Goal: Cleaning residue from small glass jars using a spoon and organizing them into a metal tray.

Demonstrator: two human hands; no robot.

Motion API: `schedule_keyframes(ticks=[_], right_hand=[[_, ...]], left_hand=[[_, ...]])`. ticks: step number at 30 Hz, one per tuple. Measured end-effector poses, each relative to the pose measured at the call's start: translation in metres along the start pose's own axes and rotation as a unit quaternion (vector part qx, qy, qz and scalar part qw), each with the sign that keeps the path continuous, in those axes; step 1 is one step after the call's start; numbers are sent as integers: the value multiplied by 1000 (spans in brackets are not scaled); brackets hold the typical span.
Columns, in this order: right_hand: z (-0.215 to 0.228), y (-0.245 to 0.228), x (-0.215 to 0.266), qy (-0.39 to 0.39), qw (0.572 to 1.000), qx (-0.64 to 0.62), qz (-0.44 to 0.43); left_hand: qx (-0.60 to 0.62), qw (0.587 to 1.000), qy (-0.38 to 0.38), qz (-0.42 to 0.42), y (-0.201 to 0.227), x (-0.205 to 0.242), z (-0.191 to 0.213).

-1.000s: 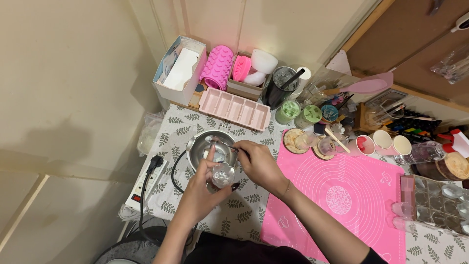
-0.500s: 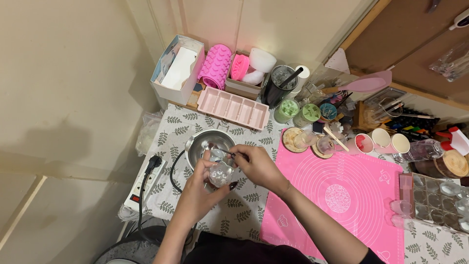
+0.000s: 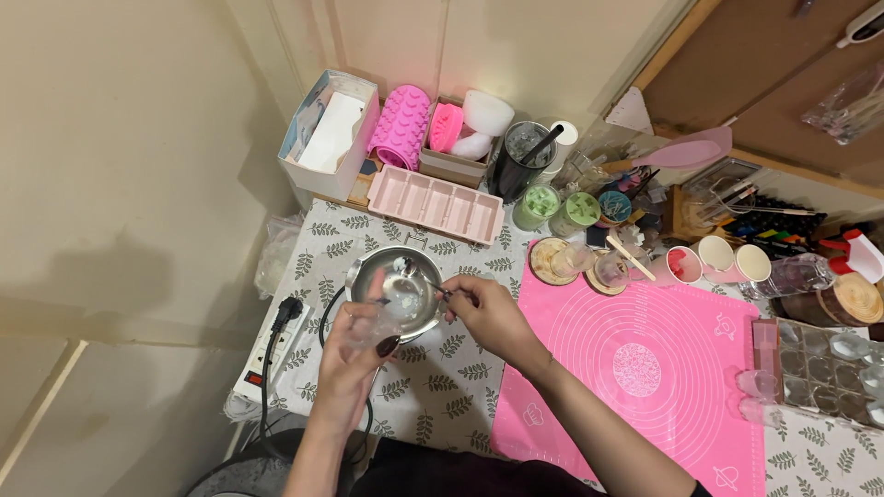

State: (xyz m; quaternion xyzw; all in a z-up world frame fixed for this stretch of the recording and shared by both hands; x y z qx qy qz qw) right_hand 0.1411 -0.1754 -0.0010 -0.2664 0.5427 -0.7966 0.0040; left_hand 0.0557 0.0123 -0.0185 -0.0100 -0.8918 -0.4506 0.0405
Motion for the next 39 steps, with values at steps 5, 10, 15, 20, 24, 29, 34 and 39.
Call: schedule_keyframes(ticks=[5,10,15,20,24,29,34,39], right_hand=[[0,8,-2,-3,999,-22,44],[-3,0,4,4,998,20,60],[-5,-1,9,-5,997,29,71],[10,-9,18,3,999,8,47],[28,-29,35,2,989,25,146],[14,-76,69,29,958,149,242],[-10,-90,78,88,879,285,372],[-18,-104,73,83,815,352,452]], left_hand=[[-47,999,6,-14,1,1,6],[-30,1000,-5,5,3,4,-2],[-48,999,-15,-7,0,3,1],[-145,987,26,-70,11,-2,9],[-348,927,87,-112,37,-2,-1],[-496,853,120,-112,50,-9,-7],[-572,797,107,-161,47,-13,-18],[-597,776,106,-175,46,-17,-17]])
Point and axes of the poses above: each hand's wrist, its own x-axis away from the middle knuckle, its own z-axis out of the back of the hand, y = z × x, the point moved 6 cm from there along -x, towards the middle knuckle, and after that the axes turned 7 degrees about -x, right-handed, at the moved point
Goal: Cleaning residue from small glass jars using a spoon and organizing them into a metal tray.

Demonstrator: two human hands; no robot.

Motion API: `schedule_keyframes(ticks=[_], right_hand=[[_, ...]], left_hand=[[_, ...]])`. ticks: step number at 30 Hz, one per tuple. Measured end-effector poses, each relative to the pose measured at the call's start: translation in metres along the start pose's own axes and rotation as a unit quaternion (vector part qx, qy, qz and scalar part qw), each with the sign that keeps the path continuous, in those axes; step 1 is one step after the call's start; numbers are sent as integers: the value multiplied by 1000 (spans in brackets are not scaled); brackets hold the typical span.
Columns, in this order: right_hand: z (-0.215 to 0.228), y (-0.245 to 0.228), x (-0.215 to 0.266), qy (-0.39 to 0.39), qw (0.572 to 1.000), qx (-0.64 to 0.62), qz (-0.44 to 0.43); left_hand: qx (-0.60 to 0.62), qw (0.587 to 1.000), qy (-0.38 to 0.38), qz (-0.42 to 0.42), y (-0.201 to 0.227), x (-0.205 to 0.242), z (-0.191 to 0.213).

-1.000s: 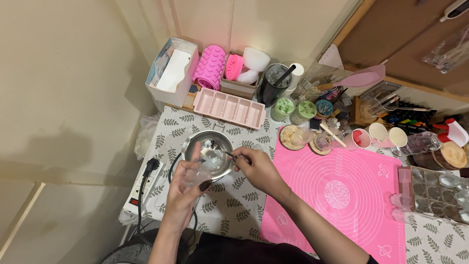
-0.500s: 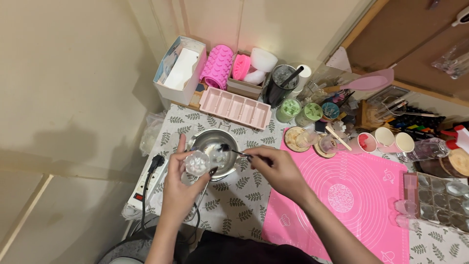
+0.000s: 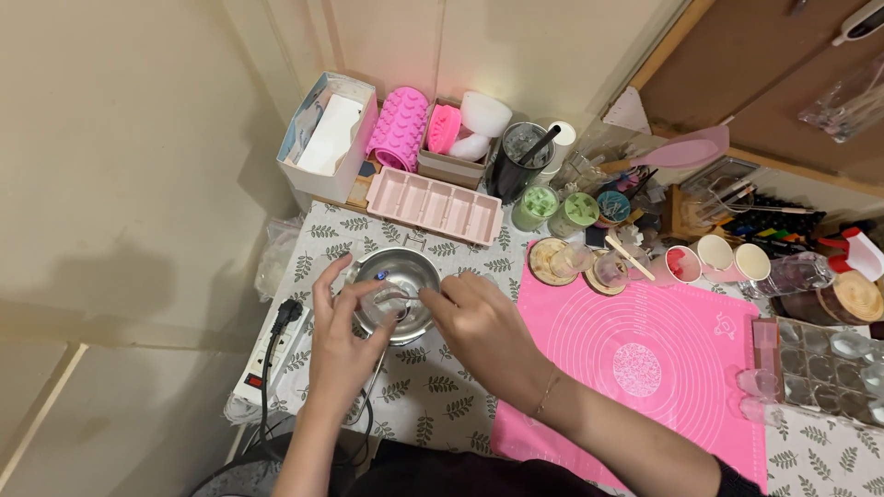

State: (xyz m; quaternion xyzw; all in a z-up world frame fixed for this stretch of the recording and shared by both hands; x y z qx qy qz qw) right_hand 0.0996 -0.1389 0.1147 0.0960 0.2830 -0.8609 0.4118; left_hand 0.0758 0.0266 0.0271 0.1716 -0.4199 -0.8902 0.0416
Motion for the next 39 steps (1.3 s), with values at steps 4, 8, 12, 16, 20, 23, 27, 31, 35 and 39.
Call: schedule_keyframes(ticks=[4,8,12,16,20,23,27,31,35,39], right_hand=[[-7,9,-9,-8,1000,-16,5],[-20,23,-18,-32,998,-56,3],[-32,40,-21,-44,997,-66,26],[-36,49,-17,-63,996,-57,16],[-47,66,6,-52,997,-50,-41],[-52,77,23,-28,991,-73,-112],[-67,88,51,8,970,-125,-208],[-73,92,64,16,961,-150,-230],[-89,111,82,-14,878,-272,-393],[-92,124,103,24,705,-505,-497]], left_hand=[[-9,1000,9,-18,-1,-7,4],[-34,999,1,-22,-8,-15,6],[-69,997,-30,-16,-14,-23,4],[-118,991,-50,-29,-20,-25,6],[-191,980,-37,-27,-21,-21,10],[-169,986,4,9,-16,-16,16],[-51,988,49,139,-18,-3,24],[31,973,41,223,-21,12,20],[56,967,19,248,-7,25,26],[93,969,-59,219,8,36,13]])
Point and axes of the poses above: each hand's wrist, its own x-axis away from the middle knuckle, its own z-axis out of the back of the hand, y = z × x, the point moved 6 cm from there along -x, towards the middle knuckle, and after that the axes turned 7 degrees about -x, right-handed, at the moved point
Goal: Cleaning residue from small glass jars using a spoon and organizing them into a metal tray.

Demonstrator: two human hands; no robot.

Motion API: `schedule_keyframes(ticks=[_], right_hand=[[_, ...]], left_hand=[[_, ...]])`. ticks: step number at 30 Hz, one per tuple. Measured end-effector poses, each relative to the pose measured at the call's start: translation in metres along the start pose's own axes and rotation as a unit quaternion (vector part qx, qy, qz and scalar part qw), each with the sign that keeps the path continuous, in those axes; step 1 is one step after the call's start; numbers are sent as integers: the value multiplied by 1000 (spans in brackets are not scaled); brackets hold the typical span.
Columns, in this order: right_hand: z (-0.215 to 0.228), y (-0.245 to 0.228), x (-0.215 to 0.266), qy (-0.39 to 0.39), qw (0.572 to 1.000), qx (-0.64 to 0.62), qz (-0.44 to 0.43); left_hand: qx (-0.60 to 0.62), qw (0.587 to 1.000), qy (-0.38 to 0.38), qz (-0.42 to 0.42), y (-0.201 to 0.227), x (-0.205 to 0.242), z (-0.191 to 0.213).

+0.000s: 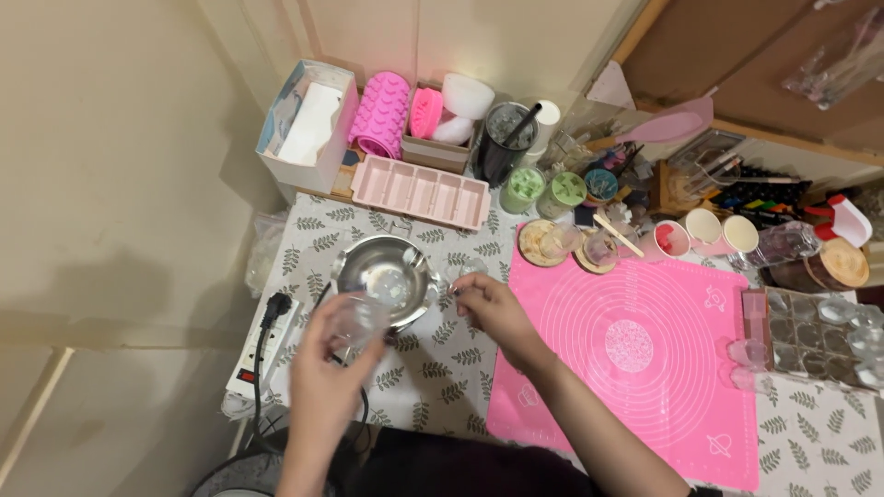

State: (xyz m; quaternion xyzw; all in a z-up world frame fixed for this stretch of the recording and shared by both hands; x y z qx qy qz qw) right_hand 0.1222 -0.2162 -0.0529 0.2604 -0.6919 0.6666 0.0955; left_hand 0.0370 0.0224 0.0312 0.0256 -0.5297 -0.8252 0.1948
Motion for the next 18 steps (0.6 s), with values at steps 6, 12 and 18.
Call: schedule_keyframes(ticks=[6,12,18], right_hand=[[60,-1,30,25,987,-158,-1],[122,30,73,106,982,-154,-29],[175,65,119,153,974,-157,-55]], left_hand=[[8,980,-199,-27,-12,22,-113],[-20,989,-148,24,-91,-11,-227],[-128,989,22,77,-102,-27,-263]])
Point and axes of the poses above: each hand's wrist, its own x-axis away from the middle knuckle, its own z-axis out of the back of the hand, y = z × x, the point moved 6 cm from there along -x, towards the middle knuckle, and after that the axes turned 7 degrees about -x, right-handed, at the moved point
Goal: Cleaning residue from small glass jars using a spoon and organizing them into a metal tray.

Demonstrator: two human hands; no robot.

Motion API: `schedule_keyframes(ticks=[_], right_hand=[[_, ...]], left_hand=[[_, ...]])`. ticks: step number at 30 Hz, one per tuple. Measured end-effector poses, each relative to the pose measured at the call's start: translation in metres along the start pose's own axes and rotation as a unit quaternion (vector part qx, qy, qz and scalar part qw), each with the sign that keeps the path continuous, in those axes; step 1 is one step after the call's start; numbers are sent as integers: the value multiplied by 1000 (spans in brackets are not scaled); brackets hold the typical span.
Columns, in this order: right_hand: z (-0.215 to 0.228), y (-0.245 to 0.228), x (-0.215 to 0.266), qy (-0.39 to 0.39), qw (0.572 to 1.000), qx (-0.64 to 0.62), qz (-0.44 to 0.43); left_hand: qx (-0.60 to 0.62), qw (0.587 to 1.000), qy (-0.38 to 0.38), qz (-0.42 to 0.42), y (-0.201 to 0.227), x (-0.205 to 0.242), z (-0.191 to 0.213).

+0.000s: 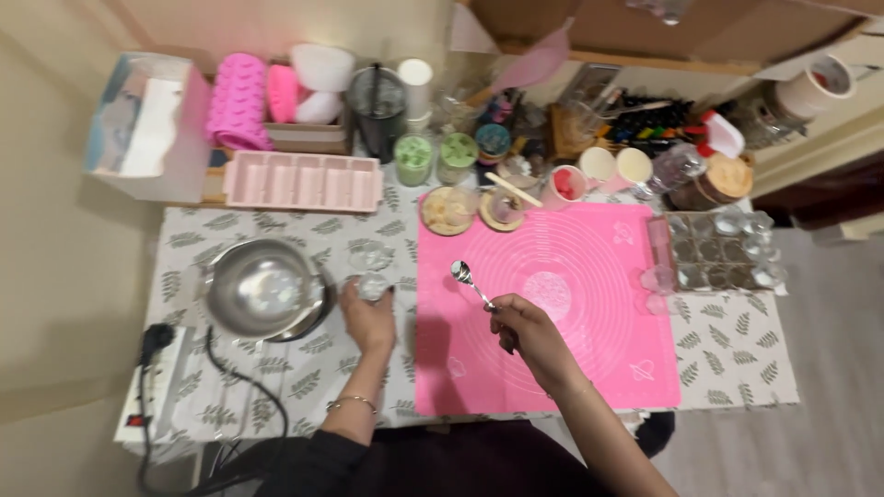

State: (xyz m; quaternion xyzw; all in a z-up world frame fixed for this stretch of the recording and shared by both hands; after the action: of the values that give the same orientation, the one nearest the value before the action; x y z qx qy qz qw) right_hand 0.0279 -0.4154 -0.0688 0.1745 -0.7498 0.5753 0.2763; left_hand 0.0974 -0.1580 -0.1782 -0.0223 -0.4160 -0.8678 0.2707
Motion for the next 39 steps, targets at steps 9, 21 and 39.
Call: schedule_keyframes(ticks=[9,21,39], right_hand=[[141,-41,22,82,991,-79,62],[403,-5,29,342,933,42,102],[467,-32,-25,432,872,220,71]], left_hand=[[42,991,85,-98,59,88,23],[4,834,-415,-364,233,227,-259],[-11,861,-445,-244,234,228,-420]])
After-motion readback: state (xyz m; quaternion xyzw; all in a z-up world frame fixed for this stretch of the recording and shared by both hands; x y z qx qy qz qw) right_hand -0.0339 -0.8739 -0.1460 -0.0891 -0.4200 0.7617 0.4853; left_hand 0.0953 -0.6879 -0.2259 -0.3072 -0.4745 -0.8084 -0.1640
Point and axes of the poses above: each hand's wrist, its own x-axis away from the middle knuckle, its own z-axis out of the back of the hand, y = z × x, the point moved 6 cm from there along -x, towards the middle knuckle, and after that the axes turned 7 degrees about -x, right-handed, at the moved point
